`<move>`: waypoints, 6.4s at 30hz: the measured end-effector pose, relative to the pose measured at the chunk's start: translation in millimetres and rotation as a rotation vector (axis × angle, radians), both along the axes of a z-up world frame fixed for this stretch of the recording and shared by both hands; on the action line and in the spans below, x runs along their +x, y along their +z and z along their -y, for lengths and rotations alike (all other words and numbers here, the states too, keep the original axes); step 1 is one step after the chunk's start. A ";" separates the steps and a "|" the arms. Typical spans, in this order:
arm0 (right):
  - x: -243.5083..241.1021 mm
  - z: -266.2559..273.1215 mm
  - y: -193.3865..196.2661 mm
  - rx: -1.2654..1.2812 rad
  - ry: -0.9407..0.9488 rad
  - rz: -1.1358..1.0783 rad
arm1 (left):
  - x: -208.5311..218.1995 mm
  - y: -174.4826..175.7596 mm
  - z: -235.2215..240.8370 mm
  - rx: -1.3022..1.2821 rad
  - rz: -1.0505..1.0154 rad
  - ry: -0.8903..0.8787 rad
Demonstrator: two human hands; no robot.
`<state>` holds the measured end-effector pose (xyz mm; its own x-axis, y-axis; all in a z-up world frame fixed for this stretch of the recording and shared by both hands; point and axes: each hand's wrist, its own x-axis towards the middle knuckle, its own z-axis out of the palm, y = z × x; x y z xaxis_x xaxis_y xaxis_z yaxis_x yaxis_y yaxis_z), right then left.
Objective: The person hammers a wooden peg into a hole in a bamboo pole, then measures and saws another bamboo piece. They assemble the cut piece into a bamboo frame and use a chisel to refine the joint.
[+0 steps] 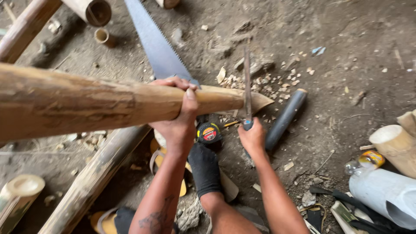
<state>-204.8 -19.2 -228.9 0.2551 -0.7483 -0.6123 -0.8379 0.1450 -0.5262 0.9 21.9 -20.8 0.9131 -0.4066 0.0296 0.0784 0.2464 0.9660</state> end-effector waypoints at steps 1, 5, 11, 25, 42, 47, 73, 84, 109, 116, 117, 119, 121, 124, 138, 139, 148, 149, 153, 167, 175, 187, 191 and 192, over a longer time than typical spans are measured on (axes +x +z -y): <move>0.8 2.8 2.6 -0.014 0.023 -0.008 | 0.3 -0.3 1.1 -0.006 0.013 -0.006; 3.2 7.9 30.0 -0.065 0.027 0.050 | -0.4 -2.0 -1.1 0.047 0.106 -0.027; 10.9 13.2 49.9 -0.112 -0.134 0.286 | -0.6 -13.5 -9.4 0.070 0.128 -0.004; -7.5 9.5 4.9 -0.142 0.016 0.065 | 10.5 -3.7 -25.6 0.016 0.076 0.033; 24.5 11.1 -15.3 -0.206 -0.147 -0.043 | 56.2 14.3 -46.3 0.041 0.187 0.111; 19.6 16.9 -33.1 -0.171 -0.337 0.072 | 43.4 14.8 -38.0 -0.011 0.106 0.045; 56.5 27.1 -39.7 -0.263 -0.063 0.009 | 79.7 9.9 -53.7 0.006 0.183 0.238; 114.2 -49.6 19.7 -0.048 0.209 0.022 | 148.3 53.5 -125.9 0.271 0.731 0.459; 48.3 9.7 8.3 -0.124 0.182 0.060 | 77.9 -21.4 -34.6 -0.095 0.002 -0.083; 62.5 11.8 19.6 -0.047 0.228 0.072 | 77.0 -8.1 -42.1 -0.002 0.167 -0.226; 64.1 14.4 23.9 -0.001 0.253 0.033 | 78.0 -6.2 -44.1 0.006 0.179 -0.251; 66.6 18.1 37.4 0.051 0.230 0.022 | 84.3 -3.0 -47.4 0.012 0.159 -0.320; 71.0 20.9 51.7 0.063 0.200 0.032 | 90.4 -0.3 -50.0 0.047 0.148 -0.363; 77.9 18.0 62.8 -0.006 0.120 0.127 | 93.6 -0.8 -54.2 0.086 0.208 -0.422; 82.1 16.3 43.5 -0.147 0.028 0.232 | 92.0 -2.0 -59.9 0.085 0.229 -0.488; 78.8 12.9 43.0 -0.089 0.001 0.217 | 93.0 -3.0 -62.0 0.098 0.233 -0.490; 79.2 -6.0 -13.8 -0.028 0.136 0.095 | 90.7 24.5 -62.3 0.132 -0.010 -0.345; 79.0 -4.8 -16.4 -0.034 0.143 0.080 | 86.7 30.0 -60.0 0.144 -0.139 -0.289; 85.1 -0.8 -0.2 -0.016 0.148 0.039 | 62.5 23.7 -37.0 -0.092 -0.033 0.042; 96.6 7.7 42.8 -0.015 0.126 0.039 | 65.5 -1.9 -61.0 0.036 0.135 -0.047; 86.7 0.0 39.0 -0.049 -0.012 0.211 | 60.5 -4.6 -68.6 0.056 0.165 -0.047; 82.7 7.1 45.0 -0.117 0.034 0.196 | 69.4 -5.4 -75.1 0.047 0.172 -0.139; 86.5 11.1 35.5 -0.022 0.087 0.069 | 74.4 -3.4 -71.0 0.028 0.142 -0.148; 86.7 9.7 27.7 0.040 0.141 -0.007 | 74.5 -1.4 -70.4 0.026 0.133 -0.148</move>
<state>-118.1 -28.9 -201.1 0.3515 -0.6806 -0.6429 -0.8549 0.0466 -0.5167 75.5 92.2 -22.1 0.8318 -0.5388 0.1333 -0.0165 0.2161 0.9762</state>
